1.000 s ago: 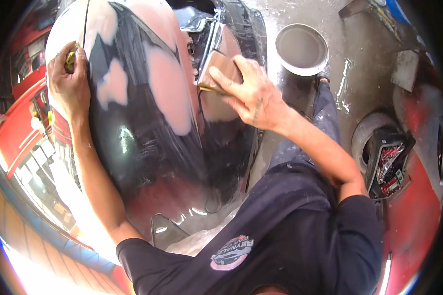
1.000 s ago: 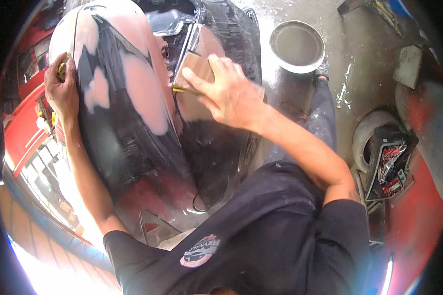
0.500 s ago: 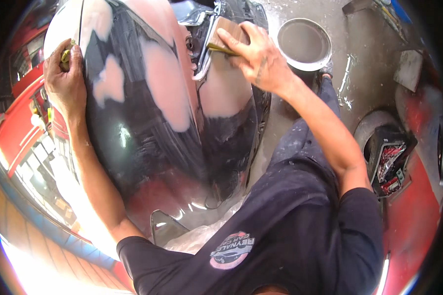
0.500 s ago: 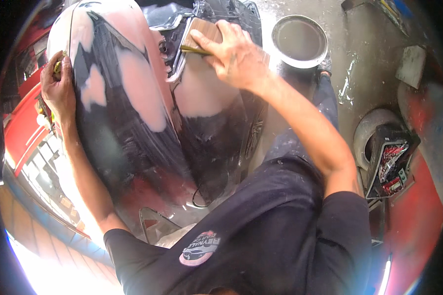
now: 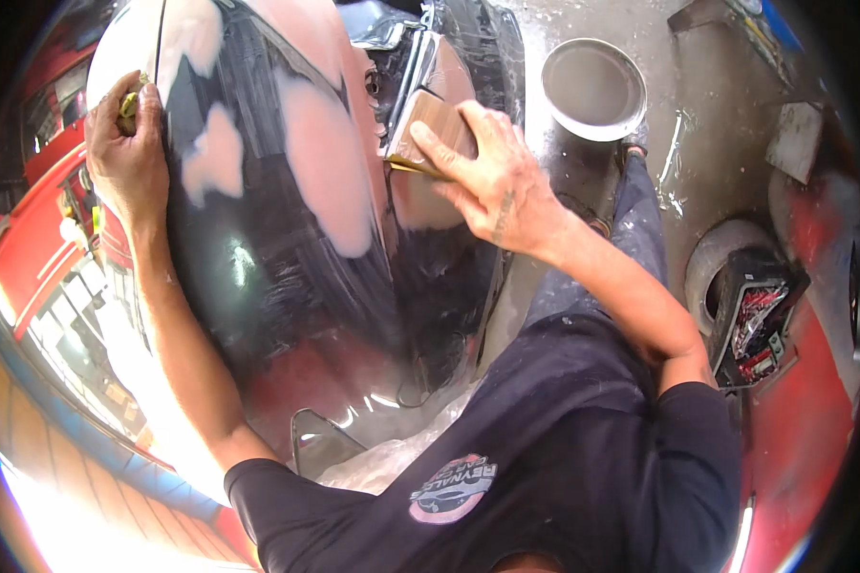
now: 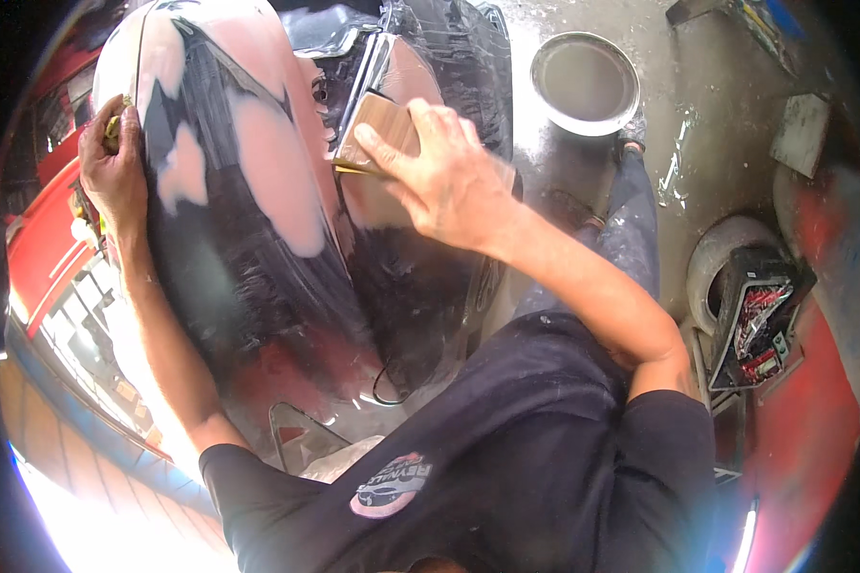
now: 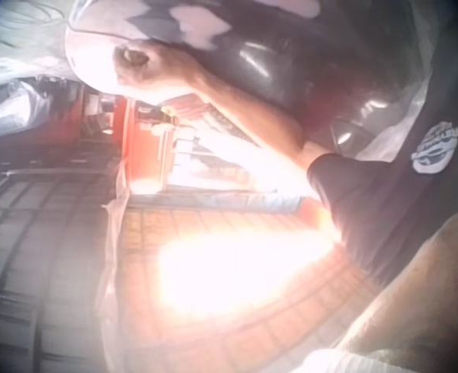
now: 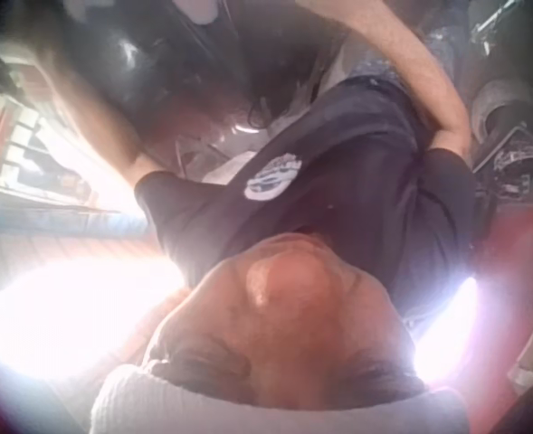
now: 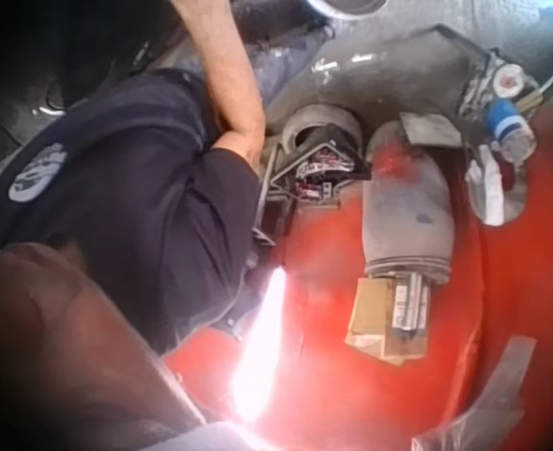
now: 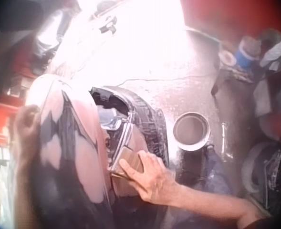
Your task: The person sands a car body panel with a sanding block, wipes the surface with a cloth, dips the sanding block into a bucket of water, and continues sanding the panel.
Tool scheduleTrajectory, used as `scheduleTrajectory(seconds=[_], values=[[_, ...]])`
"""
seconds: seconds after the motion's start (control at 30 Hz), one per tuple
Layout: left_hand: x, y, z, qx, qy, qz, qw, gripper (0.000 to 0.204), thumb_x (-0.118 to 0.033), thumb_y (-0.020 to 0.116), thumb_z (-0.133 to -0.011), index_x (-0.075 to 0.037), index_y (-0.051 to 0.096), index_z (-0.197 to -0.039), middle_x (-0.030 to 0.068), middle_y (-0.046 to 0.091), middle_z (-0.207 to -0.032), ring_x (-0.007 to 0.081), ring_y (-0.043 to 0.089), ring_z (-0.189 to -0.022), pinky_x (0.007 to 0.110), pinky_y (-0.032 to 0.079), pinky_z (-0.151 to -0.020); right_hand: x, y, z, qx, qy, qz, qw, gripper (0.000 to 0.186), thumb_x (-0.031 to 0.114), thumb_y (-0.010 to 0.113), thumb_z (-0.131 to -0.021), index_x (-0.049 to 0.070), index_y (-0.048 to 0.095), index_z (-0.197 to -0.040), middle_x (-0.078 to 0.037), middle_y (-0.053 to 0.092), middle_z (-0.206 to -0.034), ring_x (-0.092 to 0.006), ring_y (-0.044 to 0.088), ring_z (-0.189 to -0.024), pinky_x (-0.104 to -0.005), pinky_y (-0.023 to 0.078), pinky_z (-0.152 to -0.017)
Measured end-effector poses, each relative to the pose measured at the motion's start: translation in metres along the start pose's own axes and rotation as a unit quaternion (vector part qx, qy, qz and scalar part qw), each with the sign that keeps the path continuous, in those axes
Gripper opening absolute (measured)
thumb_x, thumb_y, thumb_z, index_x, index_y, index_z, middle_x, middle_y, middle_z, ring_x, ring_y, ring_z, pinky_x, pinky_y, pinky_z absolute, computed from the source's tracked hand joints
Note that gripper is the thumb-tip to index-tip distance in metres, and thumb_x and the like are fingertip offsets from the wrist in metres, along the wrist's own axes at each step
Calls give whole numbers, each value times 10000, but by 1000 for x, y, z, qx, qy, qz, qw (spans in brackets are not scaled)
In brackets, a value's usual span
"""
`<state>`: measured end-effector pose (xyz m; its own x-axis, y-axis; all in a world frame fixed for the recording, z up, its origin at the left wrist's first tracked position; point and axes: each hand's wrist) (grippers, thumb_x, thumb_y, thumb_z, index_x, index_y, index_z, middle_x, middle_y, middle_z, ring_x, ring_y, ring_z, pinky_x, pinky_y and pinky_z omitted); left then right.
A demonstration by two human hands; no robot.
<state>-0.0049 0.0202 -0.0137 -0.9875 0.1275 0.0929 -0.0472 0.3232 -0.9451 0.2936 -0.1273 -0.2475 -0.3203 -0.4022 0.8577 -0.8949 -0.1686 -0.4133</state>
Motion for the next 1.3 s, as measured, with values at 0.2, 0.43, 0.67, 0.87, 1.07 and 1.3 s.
scheduleTrajectory(seconds=[0.2,0.43,0.67,0.87,1.07,1.3], values=[[3,2,-1,8,11,-11,1000,277,-284,777,-978,-138,782,-1214,78,736,-1067,207,708,-959,347,556,-882,-20,-4,-17,25,51,34,998,739,122,786,-841,192,567,-1543,-303,502,-1388,-499,542,-1232,-532,469,-1060],[-8,2,-3,-1,11,-1,1000,248,-263,772,-977,-131,786,-1187,70,736,-1071,213,689,-973,351,546,-903,-44,-11,-35,17,30,21,999,737,123,772,-847,178,558,-1550,-300,500,-1402,-491,542,-1213,-533,471,-1050],[-2,1,-2,-2,10,-14,1000,254,-241,769,-978,-117,779,-1199,94,733,-1098,214,691,-958,346,549,-894,-28,-10,-18,14,-51,38,998,756,134,786,-810,189,574,-1534,-296,509,-1401,-480,552,-1259,-541,472,-1079],[-5,-2,-1,0,13,-31,999,248,-222,765,-982,-113,776,-1205,91,730,-1102,209,693,-967,341,550,-893,-57,-8,-40,39,0,44,998,711,155,775,-847,179,572,-1527,-290,511,-1394,-474,555,-1219,-543,470,-1060],[-9,4,-5,-2,14,1,1000,243,-177,771,-971,-89,775,-1198,97,728,-1093,209,692,-976,345,549,-900,-89,-17,-61,34,24,29,999,715,196,805,-838,204,590,-1520,-270,527,-1390,-468,560,-1227,-530,483,-1043],[-12,0,-4,-6,21,-6,1000,234,-155,765,-973,-75,773,-1193,106,728,-1090,208,688,-985,335,545,-897,-64,-19,-41,27,-30,33,999,713,141,771,-853,170,561,-1534,-261,534,-1352,-456,568,-1178,-512,497,-1015]])
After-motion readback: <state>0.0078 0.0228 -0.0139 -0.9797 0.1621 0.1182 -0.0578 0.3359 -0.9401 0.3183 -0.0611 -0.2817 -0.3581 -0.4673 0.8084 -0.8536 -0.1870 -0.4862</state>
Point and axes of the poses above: each hand's wrist, its own z-axis away from the middle knuckle, its own y-axis out of the palm, x = y × z
